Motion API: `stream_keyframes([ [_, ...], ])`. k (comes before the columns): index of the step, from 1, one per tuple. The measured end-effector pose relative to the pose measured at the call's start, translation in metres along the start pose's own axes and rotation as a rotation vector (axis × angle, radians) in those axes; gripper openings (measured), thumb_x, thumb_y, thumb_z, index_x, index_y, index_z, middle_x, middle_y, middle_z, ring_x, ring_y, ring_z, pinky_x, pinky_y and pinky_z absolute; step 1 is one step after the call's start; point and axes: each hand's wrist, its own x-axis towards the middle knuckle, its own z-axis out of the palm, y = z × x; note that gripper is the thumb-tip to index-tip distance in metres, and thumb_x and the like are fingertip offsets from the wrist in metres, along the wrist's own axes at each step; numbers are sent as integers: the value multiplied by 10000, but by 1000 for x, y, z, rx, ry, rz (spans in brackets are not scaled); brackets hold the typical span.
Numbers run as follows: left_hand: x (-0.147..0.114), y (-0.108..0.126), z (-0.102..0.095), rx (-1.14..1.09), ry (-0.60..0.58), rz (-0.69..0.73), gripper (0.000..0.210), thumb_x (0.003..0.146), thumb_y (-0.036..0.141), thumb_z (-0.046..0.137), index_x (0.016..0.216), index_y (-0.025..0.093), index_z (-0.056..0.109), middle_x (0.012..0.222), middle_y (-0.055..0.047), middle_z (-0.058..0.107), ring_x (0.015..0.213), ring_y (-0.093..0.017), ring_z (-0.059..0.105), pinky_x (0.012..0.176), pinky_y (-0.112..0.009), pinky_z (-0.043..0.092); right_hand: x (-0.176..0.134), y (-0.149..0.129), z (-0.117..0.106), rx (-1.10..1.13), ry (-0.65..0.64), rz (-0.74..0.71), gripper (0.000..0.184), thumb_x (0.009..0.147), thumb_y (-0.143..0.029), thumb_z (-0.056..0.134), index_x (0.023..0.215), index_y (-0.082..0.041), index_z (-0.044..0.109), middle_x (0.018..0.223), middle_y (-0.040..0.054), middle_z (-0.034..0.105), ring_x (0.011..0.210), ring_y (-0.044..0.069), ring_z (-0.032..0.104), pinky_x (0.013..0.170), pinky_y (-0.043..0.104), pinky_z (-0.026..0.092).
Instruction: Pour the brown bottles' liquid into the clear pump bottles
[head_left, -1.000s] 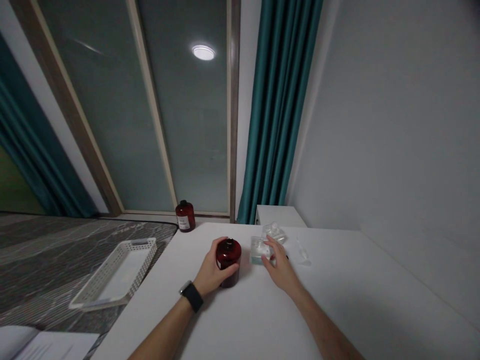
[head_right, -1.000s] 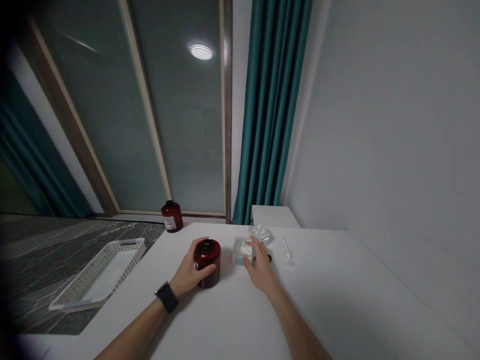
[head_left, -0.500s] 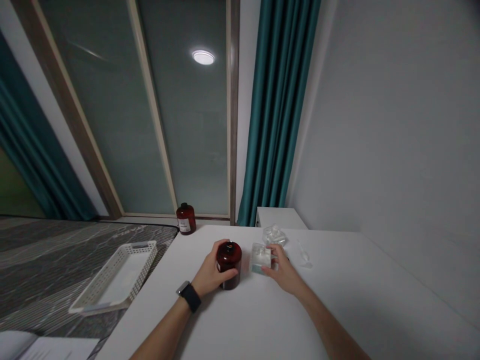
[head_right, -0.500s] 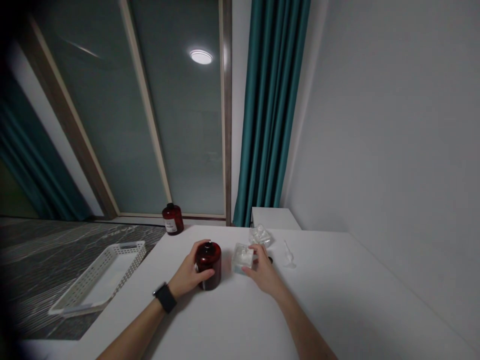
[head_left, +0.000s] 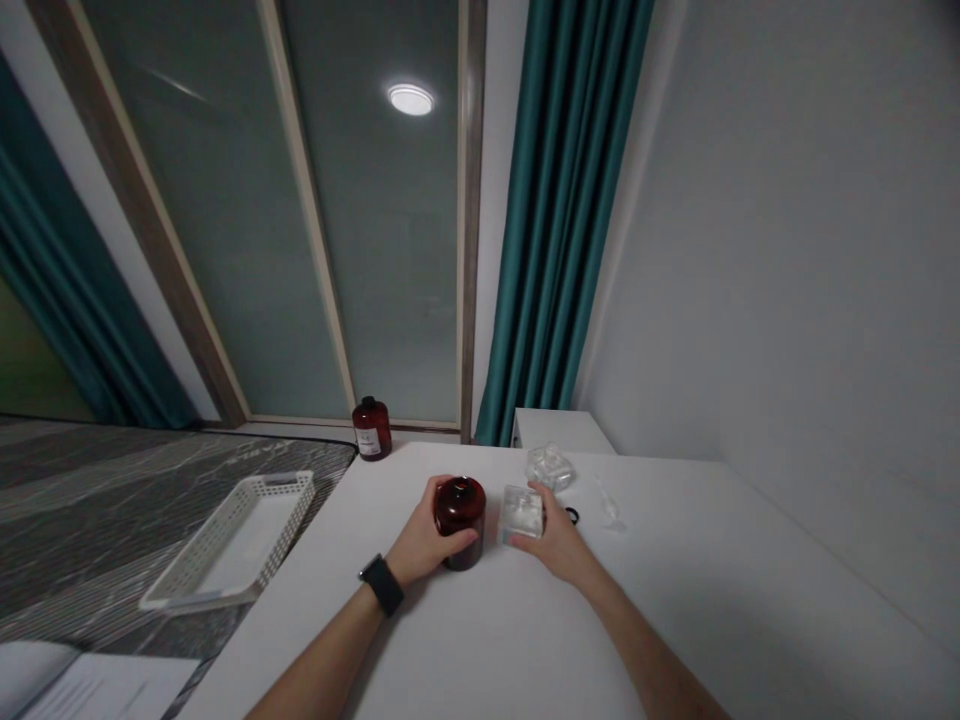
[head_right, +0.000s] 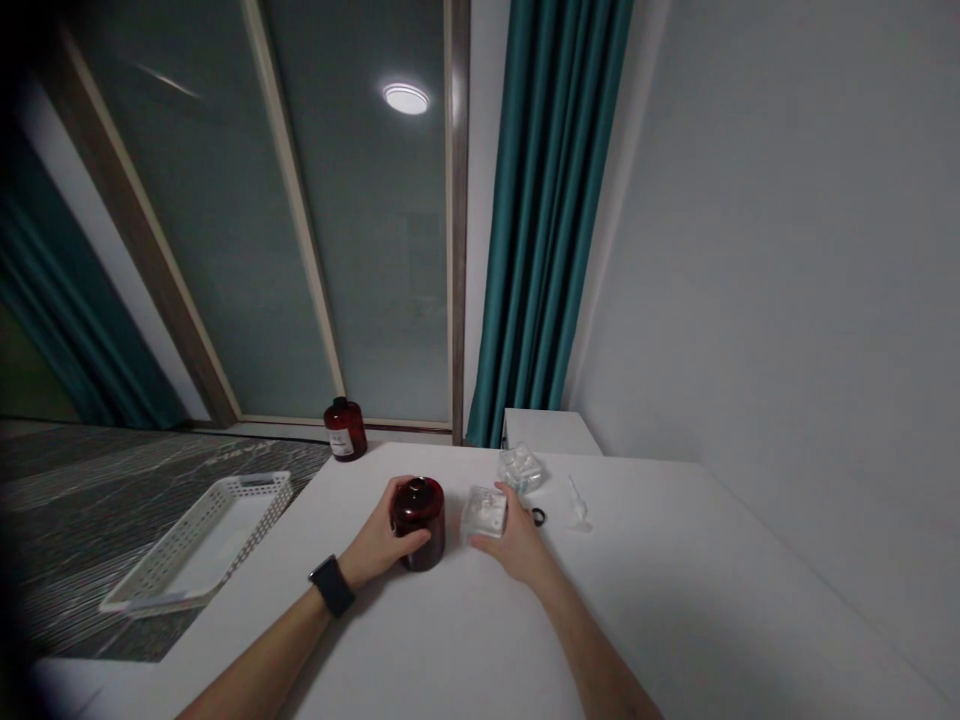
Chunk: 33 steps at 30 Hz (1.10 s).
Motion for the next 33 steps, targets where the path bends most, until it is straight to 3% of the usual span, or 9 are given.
stream_keyframes([
  [5,2,5,-3,-53,-83,-6,624,706,287,775,1235,152,472,1236,-138,597,1172,-301,561,1063,-481,398,-3,-2,-5,14,-54,9,743,571,-224,831,1229,-227,486,1045,44,661,954,248,649,890,422,501],
  [10,-1,1,3,-90,-90,-5,744,685,300,805,1308,156,424,1294,-141,565,1209,-299,545,1086,-464,385,-10,-9,-8,3,-164,-13,802,591,-234,829,1300,-231,453,1101,53,645,1001,249,630,920,428,484],
  [17,-5,-7,16,-132,-86,-30,831,572,191,866,1285,157,441,1258,-132,595,1190,-304,557,1075,-459,394,-17,-10,-3,-153,-126,0,1005,495,-230,883,1390,-283,428,1191,79,585,1150,321,530,1007,540,402],
  [22,-5,-6,19,-83,-55,-10,741,630,167,822,1269,156,446,1231,-112,600,1165,-276,566,1067,-441,397,-17,-13,0,-178,-97,50,937,519,-228,865,1356,-243,444,1163,90,587,1151,324,531,1010,534,402],
  [28,-6,0,20,-38,-49,17,666,670,167,781,1253,165,458,1208,-103,605,1140,-265,578,1053,-433,417,-20,-17,3,-35,-63,20,824,534,-219,855,1258,-229,461,1159,74,605,1077,283,595,995,484,439],
  [33,-6,4,19,-32,-59,22,674,657,185,793,1250,159,472,1225,-119,605,1155,-287,573,1062,-452,411,-24,-25,7,176,-39,24,846,537,-200,846,1265,-243,415,1127,66,619,1002,251,632,912,428,506],
])
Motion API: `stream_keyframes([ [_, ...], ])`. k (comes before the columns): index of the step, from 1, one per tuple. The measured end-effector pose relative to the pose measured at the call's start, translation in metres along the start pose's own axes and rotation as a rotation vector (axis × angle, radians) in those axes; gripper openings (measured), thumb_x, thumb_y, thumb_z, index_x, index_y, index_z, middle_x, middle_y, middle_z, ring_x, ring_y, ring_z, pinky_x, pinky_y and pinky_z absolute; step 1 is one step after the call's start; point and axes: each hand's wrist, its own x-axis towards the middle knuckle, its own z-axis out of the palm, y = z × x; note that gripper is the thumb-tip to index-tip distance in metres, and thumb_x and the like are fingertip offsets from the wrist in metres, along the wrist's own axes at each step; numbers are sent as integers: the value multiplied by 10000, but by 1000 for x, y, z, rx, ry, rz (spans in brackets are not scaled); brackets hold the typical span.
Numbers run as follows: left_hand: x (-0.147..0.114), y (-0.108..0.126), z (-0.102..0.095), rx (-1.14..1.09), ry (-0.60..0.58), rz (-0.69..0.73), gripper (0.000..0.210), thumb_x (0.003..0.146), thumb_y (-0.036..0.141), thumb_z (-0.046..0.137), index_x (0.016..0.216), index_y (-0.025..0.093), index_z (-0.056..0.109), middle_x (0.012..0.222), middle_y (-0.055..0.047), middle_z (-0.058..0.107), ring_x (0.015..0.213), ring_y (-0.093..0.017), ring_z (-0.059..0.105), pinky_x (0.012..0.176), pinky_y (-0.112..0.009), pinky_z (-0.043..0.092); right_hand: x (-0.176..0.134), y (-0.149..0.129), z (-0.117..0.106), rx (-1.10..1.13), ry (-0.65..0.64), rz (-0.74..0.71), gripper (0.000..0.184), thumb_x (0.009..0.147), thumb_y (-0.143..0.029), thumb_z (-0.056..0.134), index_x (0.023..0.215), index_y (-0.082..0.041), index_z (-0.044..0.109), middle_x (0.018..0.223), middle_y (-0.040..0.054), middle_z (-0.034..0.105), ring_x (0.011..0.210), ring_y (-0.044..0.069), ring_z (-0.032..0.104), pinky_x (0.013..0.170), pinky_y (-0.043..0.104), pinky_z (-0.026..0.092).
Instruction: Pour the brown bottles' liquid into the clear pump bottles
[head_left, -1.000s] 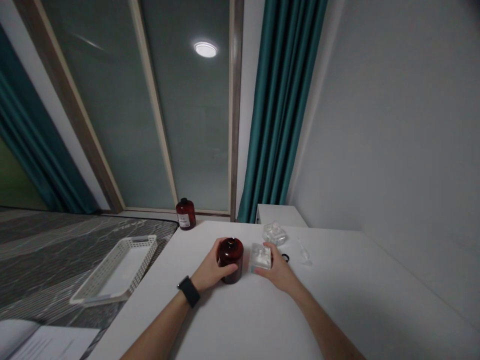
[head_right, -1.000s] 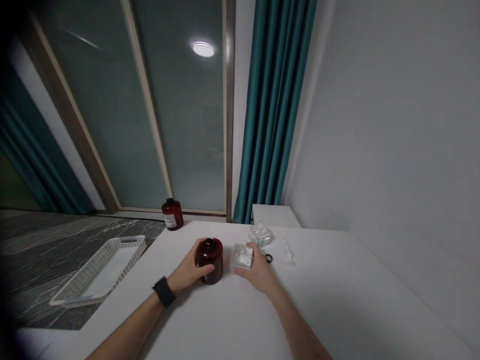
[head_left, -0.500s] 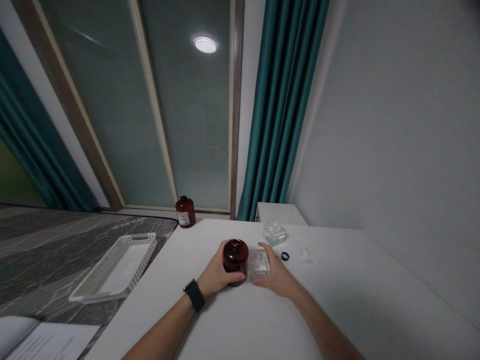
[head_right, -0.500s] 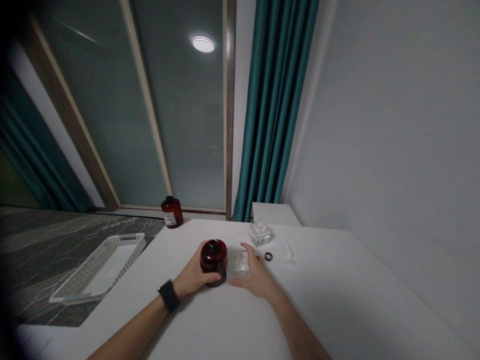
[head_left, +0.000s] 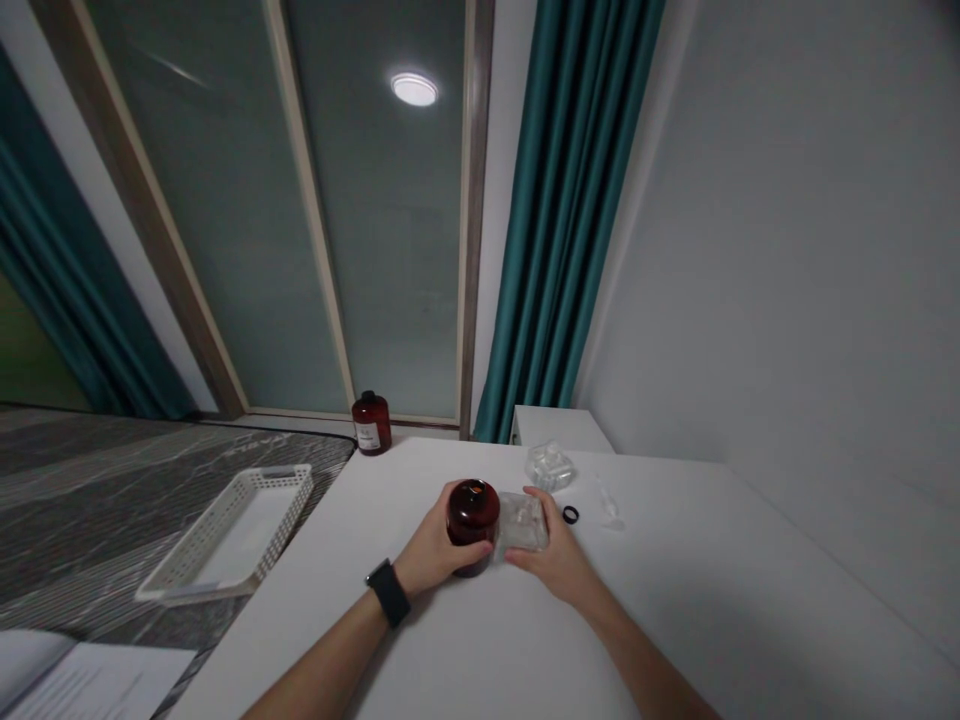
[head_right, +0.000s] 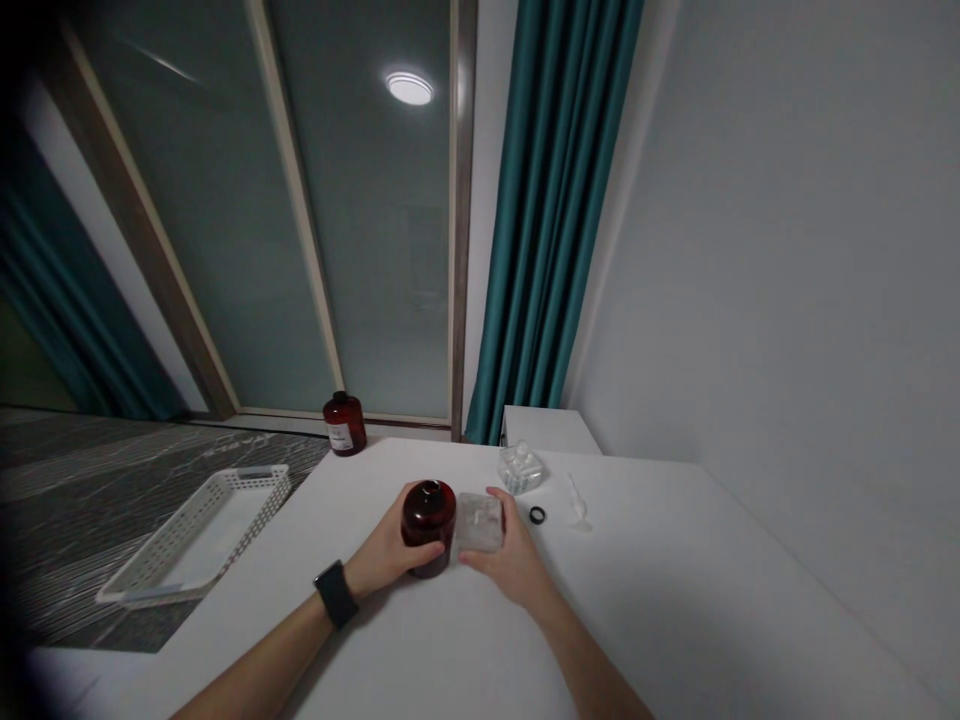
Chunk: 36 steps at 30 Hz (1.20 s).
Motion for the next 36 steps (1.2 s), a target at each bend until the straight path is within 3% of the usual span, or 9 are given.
stream_keyframes([
  [6,-2,3,1,-88,-3,4,682,684,276,803,1261,155,460,1224,-120,605,1143,-290,575,1041,-438,420,-8,-16,5,212,-24,2,826,577,-336,860,1253,-260,392,1074,63,632,948,252,654,812,395,549],
  [11,-4,6,5,-166,-15,17,683,698,375,813,1242,151,466,1195,-120,605,1119,-292,574,1010,-425,433,-14,-13,9,284,-6,-37,859,599,-446,858,1285,-277,368,1053,64,650,887,246,671,773,377,555],
  [14,-4,5,6,-237,-8,-2,767,627,429,864,1229,154,476,1179,-118,607,1091,-291,579,997,-420,437,-16,-9,11,289,-12,-43,890,585,-443,872,1291,-285,353,1072,64,640,886,241,667,756,358,557],
  [18,-4,5,7,-266,-11,-20,842,546,441,903,1218,149,489,1165,-116,617,1070,-293,586,976,-411,451,-19,-10,13,244,38,-97,770,647,-441,835,1246,-271,384,1082,62,630,913,230,664,789,335,556],
  [23,-4,14,6,-88,21,30,685,659,348,820,1222,159,478,1163,-97,618,1062,-267,600,967,-399,465,-21,-13,15,225,72,-96,702,697,-423,792,1236,-270,370,1038,44,641,812,207,677,690,307,564],
  [30,0,14,-17,368,-76,160,722,650,417,835,1242,189,490,1233,-120,599,1133,-306,588,1010,-455,462,-17,-10,11,13,179,-116,705,659,-303,785,1259,-219,425,1073,72,644,904,248,670,792,349,563],
  [36,2,6,-29,669,-118,275,823,646,522,820,1302,187,452,1219,-145,618,1104,-334,603,978,-504,482,-18,-9,5,-117,198,-136,832,650,-318,792,1382,-201,415,1335,136,558,1198,319,572,1039,469,447],
])
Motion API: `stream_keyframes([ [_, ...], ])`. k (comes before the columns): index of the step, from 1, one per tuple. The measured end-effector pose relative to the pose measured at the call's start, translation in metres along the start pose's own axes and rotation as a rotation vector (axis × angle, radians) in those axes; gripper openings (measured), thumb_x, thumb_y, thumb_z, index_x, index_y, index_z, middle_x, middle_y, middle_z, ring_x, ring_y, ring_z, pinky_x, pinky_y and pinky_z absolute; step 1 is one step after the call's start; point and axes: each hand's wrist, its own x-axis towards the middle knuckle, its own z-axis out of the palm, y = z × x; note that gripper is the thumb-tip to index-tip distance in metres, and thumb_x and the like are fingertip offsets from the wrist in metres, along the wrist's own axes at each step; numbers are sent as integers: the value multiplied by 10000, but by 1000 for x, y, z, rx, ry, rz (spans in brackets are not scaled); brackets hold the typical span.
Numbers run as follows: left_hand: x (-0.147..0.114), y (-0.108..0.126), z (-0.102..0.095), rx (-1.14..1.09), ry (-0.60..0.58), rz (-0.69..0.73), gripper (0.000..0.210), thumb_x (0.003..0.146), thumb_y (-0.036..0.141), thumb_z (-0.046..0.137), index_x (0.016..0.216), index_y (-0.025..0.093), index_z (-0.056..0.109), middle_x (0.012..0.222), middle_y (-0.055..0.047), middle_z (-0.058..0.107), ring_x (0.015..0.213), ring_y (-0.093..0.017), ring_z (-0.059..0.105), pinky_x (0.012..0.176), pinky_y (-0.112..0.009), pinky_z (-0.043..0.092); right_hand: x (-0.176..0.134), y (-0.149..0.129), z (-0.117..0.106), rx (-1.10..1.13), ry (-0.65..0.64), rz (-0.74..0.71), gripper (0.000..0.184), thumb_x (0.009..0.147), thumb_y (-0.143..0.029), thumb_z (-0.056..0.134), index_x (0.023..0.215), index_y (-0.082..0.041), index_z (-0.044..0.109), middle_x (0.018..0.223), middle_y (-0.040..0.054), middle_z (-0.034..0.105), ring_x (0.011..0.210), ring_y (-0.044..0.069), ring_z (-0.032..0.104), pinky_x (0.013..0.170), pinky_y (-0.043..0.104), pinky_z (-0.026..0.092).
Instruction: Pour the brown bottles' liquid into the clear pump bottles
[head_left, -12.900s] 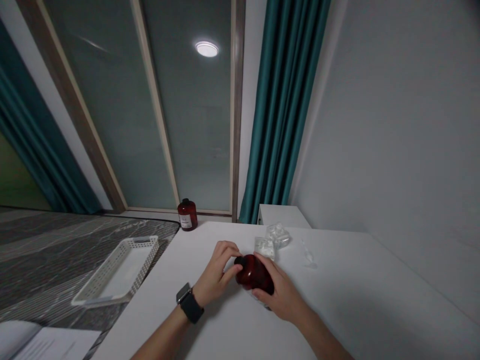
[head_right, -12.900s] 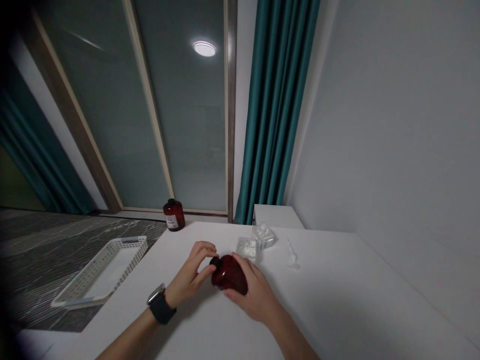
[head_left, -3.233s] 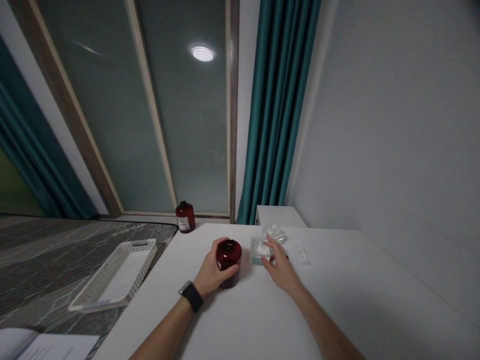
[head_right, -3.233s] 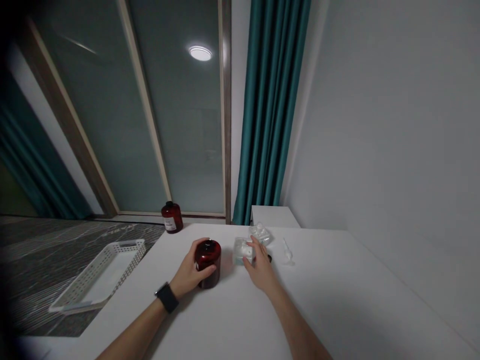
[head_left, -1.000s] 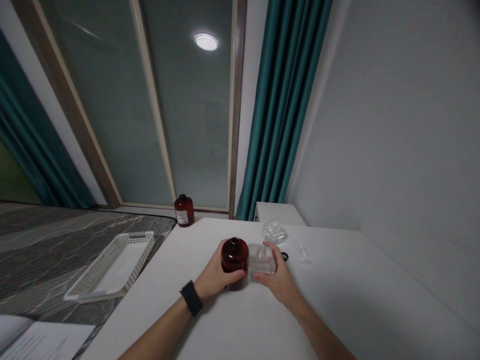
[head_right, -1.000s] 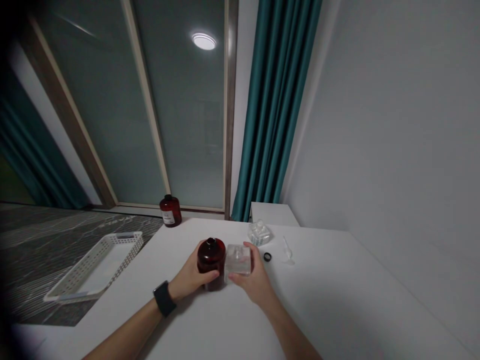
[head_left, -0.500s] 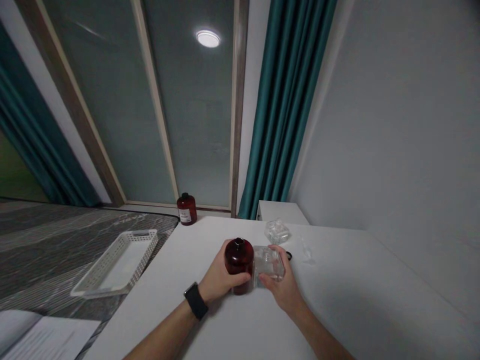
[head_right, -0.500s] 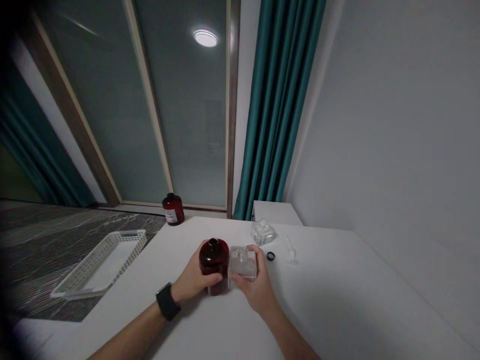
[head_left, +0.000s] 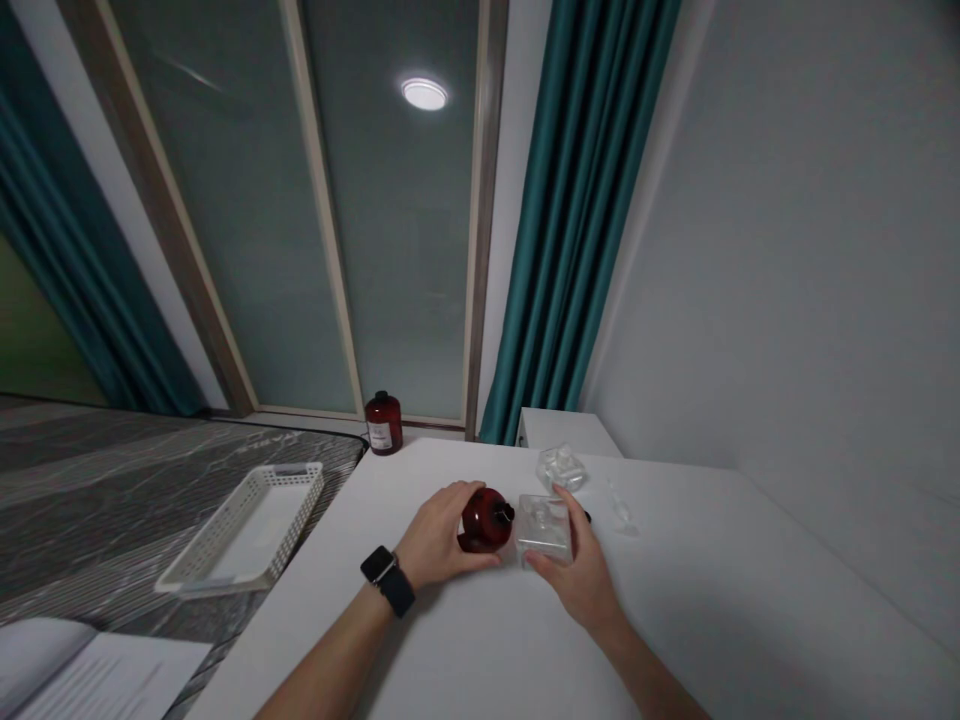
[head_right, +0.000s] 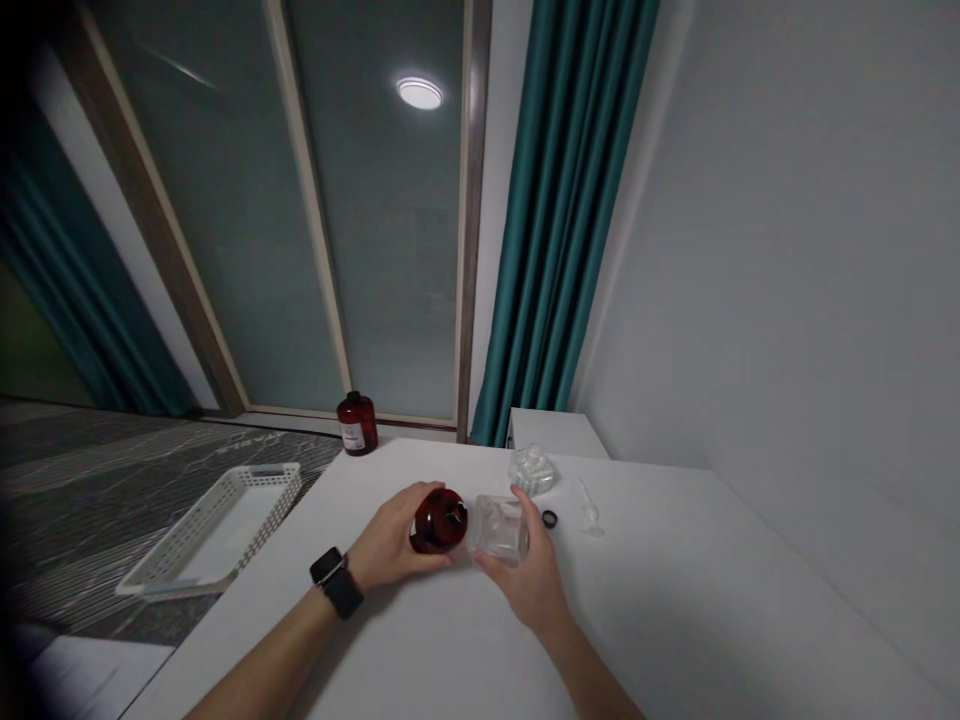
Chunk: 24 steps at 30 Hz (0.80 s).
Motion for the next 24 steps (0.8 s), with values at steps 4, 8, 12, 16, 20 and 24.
stream_keyframes([
  [4,0,2,-4,52,-8,1,787,663,464,818,1300,197,443,1178,-119,630,1058,-309,621,927,-463,517,0,1,-5,-64,-8,-50,874,665,-297,792,1441,-219,398,1366,122,557,1270,326,524,1073,496,415],
  [8,1,7,-8,43,-45,-26,739,684,414,807,1281,208,424,1165,-101,626,1031,-289,636,892,-424,537,-2,-5,-7,-134,-47,-87,919,673,-271,793,1480,-241,354,1384,106,530,1281,311,505,1091,499,395],
  [12,3,10,-10,71,-77,-4,711,706,429,787,1268,202,415,1139,-96,628,1001,-279,644,867,-408,542,-4,-18,-7,-177,-132,-101,954,690,-244,779,1511,-258,295,1263,82,572,1147,279,580,1033,472,458],
  [16,4,14,-12,137,-95,20,716,696,457,789,1257,198,427,1120,-103,635,986,-291,651,853,-417,547,-5,-26,-8,-234,-148,-126,966,701,-214,763,1523,-279,260,1238,62,570,1146,264,567,1055,457,436],
  [20,4,16,-15,201,-107,26,729,689,471,789,1256,169,446,1120,-130,640,992,-316,655,866,-449,548,-6,-27,-10,-303,-172,-123,948,731,-219,739,1529,-299,234,1262,57,548,1176,257,545,1074,445,415],
  [24,4,18,-17,236,-111,27,725,691,477,784,1253,155,457,1138,-143,639,1007,-325,653,878,-461,547,-6,-25,-12,-363,-185,-126,914,743,-241,732,1523,-295,258,1304,65,524,1218,263,521,1091,439,397],
])
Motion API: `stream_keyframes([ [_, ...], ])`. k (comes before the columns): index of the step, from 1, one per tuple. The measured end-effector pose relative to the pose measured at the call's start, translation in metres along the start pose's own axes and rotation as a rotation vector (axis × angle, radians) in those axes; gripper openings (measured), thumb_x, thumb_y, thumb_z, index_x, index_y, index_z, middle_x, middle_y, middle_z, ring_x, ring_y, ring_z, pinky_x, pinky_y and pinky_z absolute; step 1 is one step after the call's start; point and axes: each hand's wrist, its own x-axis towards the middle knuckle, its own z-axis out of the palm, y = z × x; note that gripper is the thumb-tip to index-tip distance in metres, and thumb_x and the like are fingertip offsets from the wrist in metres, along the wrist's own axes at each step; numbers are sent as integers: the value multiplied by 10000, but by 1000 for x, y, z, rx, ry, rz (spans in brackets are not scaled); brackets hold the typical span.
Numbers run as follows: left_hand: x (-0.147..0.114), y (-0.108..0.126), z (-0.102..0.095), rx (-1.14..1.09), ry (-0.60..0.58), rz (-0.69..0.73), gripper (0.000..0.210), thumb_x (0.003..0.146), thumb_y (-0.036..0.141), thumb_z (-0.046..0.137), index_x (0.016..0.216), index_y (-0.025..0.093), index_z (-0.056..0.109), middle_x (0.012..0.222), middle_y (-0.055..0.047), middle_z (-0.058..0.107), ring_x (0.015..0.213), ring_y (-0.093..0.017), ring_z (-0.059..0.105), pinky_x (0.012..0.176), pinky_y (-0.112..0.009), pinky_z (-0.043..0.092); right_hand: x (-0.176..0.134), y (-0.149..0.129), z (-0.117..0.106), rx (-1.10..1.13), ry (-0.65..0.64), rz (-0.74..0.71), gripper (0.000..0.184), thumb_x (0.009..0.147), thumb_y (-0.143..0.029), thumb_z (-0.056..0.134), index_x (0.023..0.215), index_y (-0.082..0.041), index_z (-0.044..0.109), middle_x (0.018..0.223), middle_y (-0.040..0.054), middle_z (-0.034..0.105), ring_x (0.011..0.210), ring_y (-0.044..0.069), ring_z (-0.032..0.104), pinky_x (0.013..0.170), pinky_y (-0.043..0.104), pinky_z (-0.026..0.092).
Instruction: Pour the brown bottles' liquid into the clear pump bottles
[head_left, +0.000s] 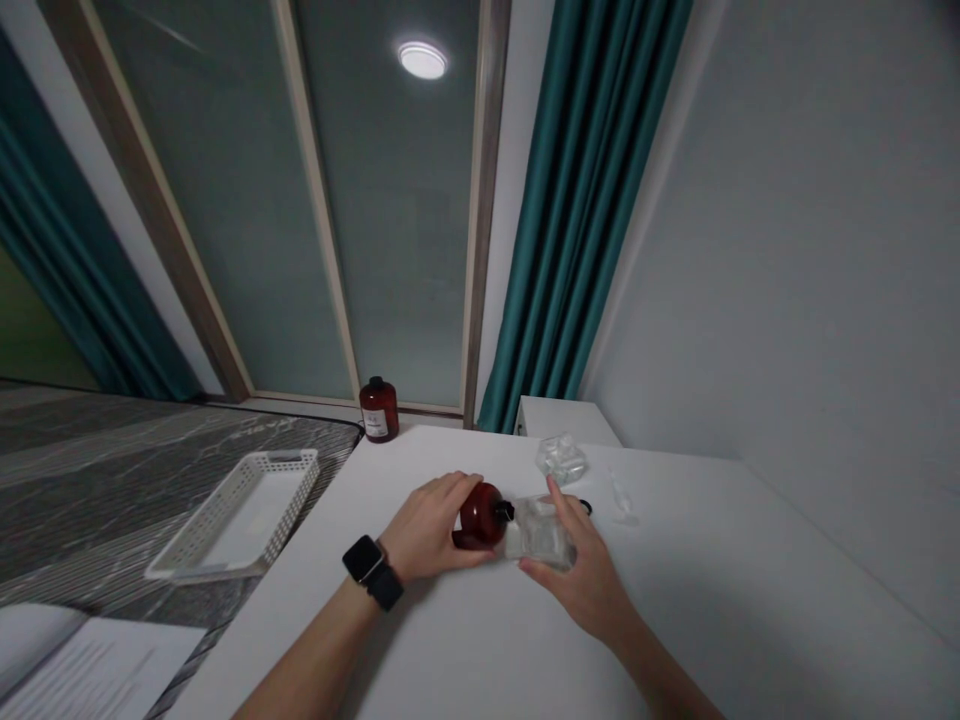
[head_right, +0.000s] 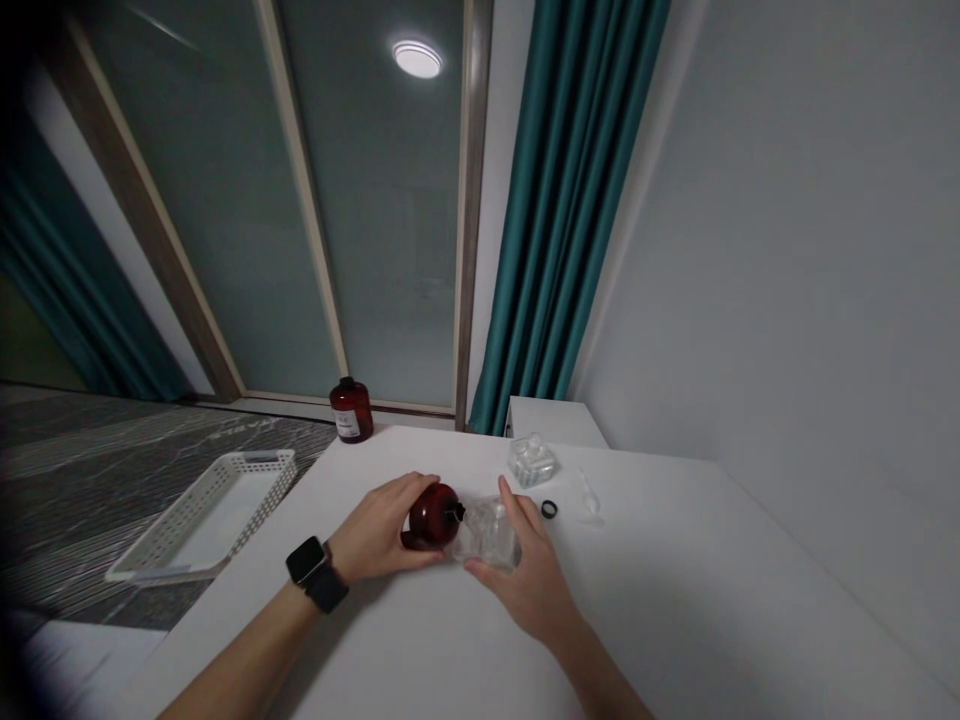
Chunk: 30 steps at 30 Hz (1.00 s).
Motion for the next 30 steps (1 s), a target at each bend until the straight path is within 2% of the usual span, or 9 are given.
stream_keyframes([
  [6,0,1,0,52,-20,4,733,681,479,785,1258,166,460,1150,-147,641,1025,-341,650,893,-482,539,2,2,0,-18,11,-1,903,738,-256,731,1517,-298,277,1277,57,548,1196,262,544,1079,427,412],
  [11,0,-1,4,9,23,-3,730,664,469,793,1252,182,469,1148,-138,646,1009,-336,657,872,-474,546,3,4,1,49,23,29,928,699,-239,753,1504,-290,294,1259,65,568,1178,275,555,1067,460,419],
  [17,-1,-1,9,-70,59,-25,729,661,449,798,1255,197,460,1136,-113,646,1003,-311,657,870,-448,548,0,8,3,204,114,93,787,629,-276,806,1322,-234,436,1262,110,592,1139,303,592,1014,492,460],
  [21,-1,-1,11,-90,61,-23,713,673,464,790,1246,190,466,1134,-115,649,1007,-305,658,874,-442,547,0,6,2,218,110,104,740,626,-274,806,1279,-245,459,1291,109,585,1188,318,566,1048,533,418],
  [24,-2,-2,13,-109,86,-21,732,674,459,792,1262,193,446,1145,-113,645,1019,-301,656,884,-445,546,-1,7,3,236,115,84,728,638,-264,803,1282,-253,464,1315,103,573,1237,319,534,1078,540,387],
  [30,-5,-4,18,-210,165,-9,767,660,446,796,1283,203,421,1204,-117,629,1088,-297,641,931,-441,537,-3,10,5,312,165,-9,712,677,-278,803,1291,-266,443,1327,118,550,1242,302,535,1058,494,431],
])
